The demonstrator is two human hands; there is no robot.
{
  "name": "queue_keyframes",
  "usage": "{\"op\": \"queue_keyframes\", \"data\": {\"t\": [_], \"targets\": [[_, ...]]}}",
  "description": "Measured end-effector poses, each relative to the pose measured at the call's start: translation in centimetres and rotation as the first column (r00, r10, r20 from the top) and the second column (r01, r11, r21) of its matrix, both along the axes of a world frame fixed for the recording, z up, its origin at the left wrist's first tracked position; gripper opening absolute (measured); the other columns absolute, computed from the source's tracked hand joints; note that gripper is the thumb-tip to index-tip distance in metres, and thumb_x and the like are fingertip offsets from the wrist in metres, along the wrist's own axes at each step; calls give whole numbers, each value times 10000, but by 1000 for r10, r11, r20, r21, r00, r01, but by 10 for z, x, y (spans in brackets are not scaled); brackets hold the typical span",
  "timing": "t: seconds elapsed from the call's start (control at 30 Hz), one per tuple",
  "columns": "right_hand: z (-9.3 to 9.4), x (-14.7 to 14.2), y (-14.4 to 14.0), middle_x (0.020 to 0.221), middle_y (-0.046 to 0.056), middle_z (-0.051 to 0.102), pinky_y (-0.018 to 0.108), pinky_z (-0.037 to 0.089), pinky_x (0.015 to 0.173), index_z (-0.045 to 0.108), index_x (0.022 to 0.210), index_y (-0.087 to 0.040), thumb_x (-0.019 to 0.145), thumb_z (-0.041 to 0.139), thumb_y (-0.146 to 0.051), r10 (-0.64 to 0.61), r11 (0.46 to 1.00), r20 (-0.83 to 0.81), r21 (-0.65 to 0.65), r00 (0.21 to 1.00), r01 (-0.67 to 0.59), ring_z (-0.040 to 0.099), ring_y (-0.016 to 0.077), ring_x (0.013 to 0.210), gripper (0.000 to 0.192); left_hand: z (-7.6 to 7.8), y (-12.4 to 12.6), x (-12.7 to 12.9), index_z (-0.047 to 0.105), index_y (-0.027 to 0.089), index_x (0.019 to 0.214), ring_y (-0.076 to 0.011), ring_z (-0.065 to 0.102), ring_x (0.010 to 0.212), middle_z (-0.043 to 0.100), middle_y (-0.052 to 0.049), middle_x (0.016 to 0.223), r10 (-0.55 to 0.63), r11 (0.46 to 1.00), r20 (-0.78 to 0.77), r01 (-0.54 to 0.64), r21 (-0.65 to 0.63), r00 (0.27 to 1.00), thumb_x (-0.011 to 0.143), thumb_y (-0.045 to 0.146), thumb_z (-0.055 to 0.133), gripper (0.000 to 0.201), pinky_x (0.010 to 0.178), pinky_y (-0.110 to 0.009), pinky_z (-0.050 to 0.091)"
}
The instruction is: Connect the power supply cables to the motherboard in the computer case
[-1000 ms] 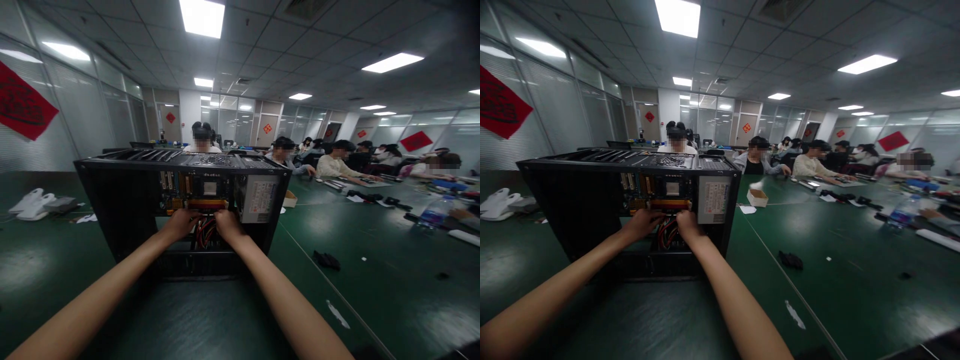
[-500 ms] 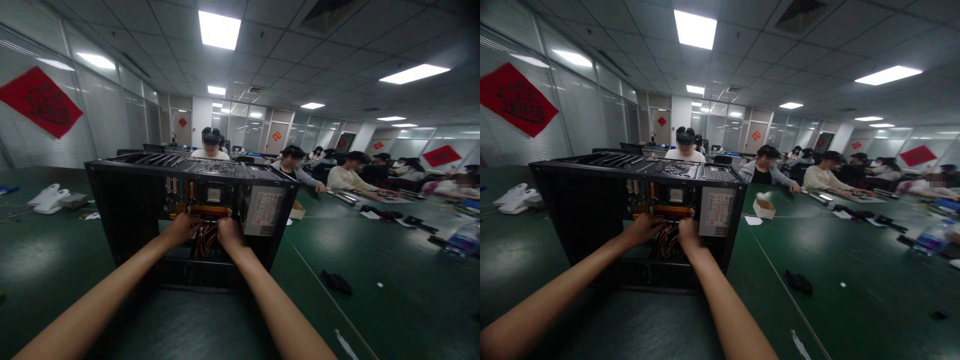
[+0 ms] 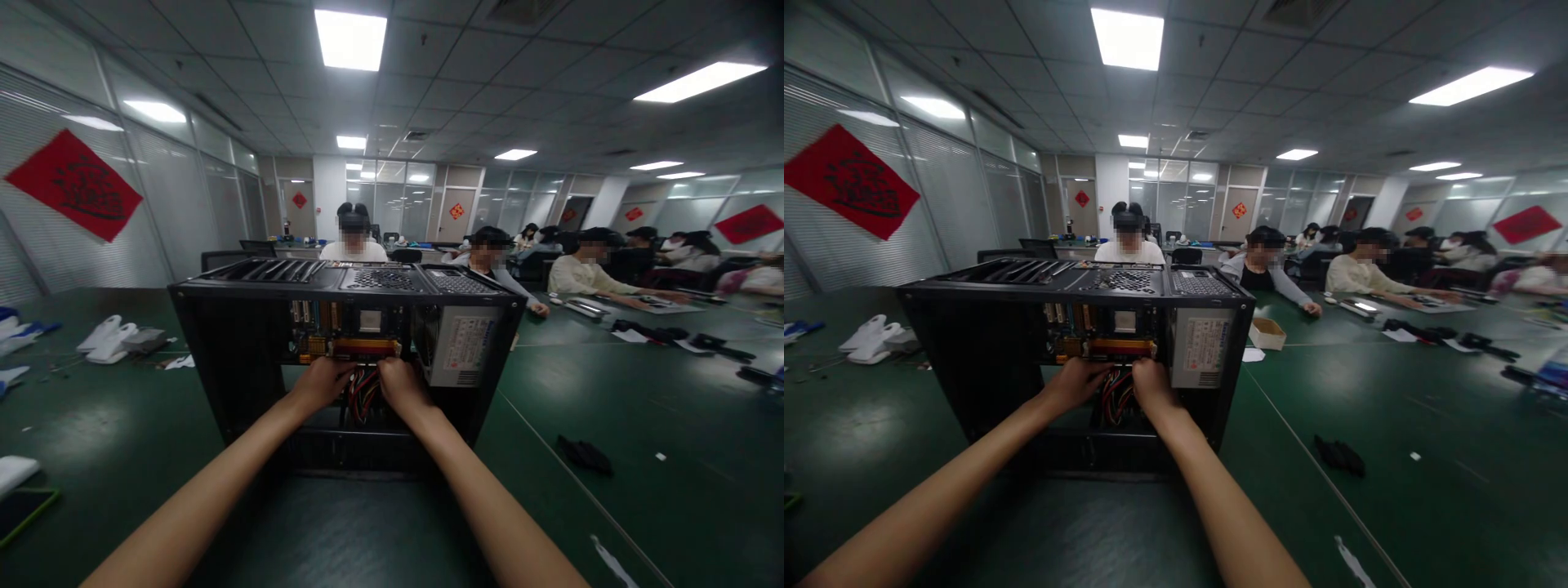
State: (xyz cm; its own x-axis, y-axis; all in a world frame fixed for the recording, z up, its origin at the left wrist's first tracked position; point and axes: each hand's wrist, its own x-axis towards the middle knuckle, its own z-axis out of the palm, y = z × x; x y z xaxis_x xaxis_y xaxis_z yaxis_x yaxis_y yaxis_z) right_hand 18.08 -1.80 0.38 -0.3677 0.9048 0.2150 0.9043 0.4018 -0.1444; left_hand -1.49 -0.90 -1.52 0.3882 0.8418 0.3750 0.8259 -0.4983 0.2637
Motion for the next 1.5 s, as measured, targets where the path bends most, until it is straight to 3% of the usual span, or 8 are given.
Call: {"op": "queue_keyframes", "data": {"t": [0.43,0.53,0.63,0.77,0.87,1.07,1.37,1.5], "targets": [[-15,42,-43,961,102,645,278,460,755,632,1005,-162,1011,385,-304,209,926,103,297,972,-231,602,208,923,284,22,-29,6,699,240,1082,-229,682,913,736,-71,986,161,986,-115,-154,61,980,946,330,444,303,770,-287,487],[-29,72,-65,824,98,649,324,480,740,658,950,-150,998,411,-292,347,826,255,373,903,-423,609,202,770,289,20,-59,-1,688,213,885,-195,675,794,725,-56,847,76,996,-79,-72,45,994,990,419,340,418,672,-262,449],[-41,107,-77,900,126,686,427,475,920,625,1191,-105,949,396,-126,418,694,414,429,809,-578,634,219,811,334,1,-87,-9,672,232,821,-174,641,667,699,-24,745,-48,998,-180,53,26,982,984,454,334,436,585,-274,403],[-33,150,-72,1097,145,688,455,405,1062,581,1291,-118,942,387,-126,439,550,551,459,710,-697,612,246,1077,399,-32,-99,-9,695,237,795,-179,630,651,713,-26,719,64,957,-142,-20,288,988,967,411,378,400,611,-307,394],[-19,167,-55,1031,90,713,370,454,1013,676,1123,-179,957,461,-191,470,402,621,481,627,-779,616,198,1065,271,-46,-95,-4,621,217,565,-158,574,542,646,-27,555,191,885,-41,-154,439,981,966,334,364,490,571,-312,356],[-14,151,-32,708,25,655,301,493,808,644,686,-201,936,538,-265,531,185,671,504,517,-844,591,155,713,279,-37,-92,2,635,220,522,-148,599,544,649,-17,545,235,840,289,-344,421,928,967,331,344,543,601,-295,402],[-14,125,-30,513,-9,472,318,358,629,496,531,-197,951,468,-469,529,89,664,575,528,-813,434,147,527,501,-24,-86,0,675,225,488,-162,660,593,683,-11,552,378,828,522,-532,178,764,925,463,380,579,599,-271,385],[-10,106,-38,512,-19,464,324,280,585,515,614,-192,965,426,-459,541,117,636,591,550,-798,391,146,495,450,-16,-76,-12,690,212,533,-173,658,591,661,-16,516,455,818,562,-573,42,691,925,478,369,572,605,-270,387]]}}
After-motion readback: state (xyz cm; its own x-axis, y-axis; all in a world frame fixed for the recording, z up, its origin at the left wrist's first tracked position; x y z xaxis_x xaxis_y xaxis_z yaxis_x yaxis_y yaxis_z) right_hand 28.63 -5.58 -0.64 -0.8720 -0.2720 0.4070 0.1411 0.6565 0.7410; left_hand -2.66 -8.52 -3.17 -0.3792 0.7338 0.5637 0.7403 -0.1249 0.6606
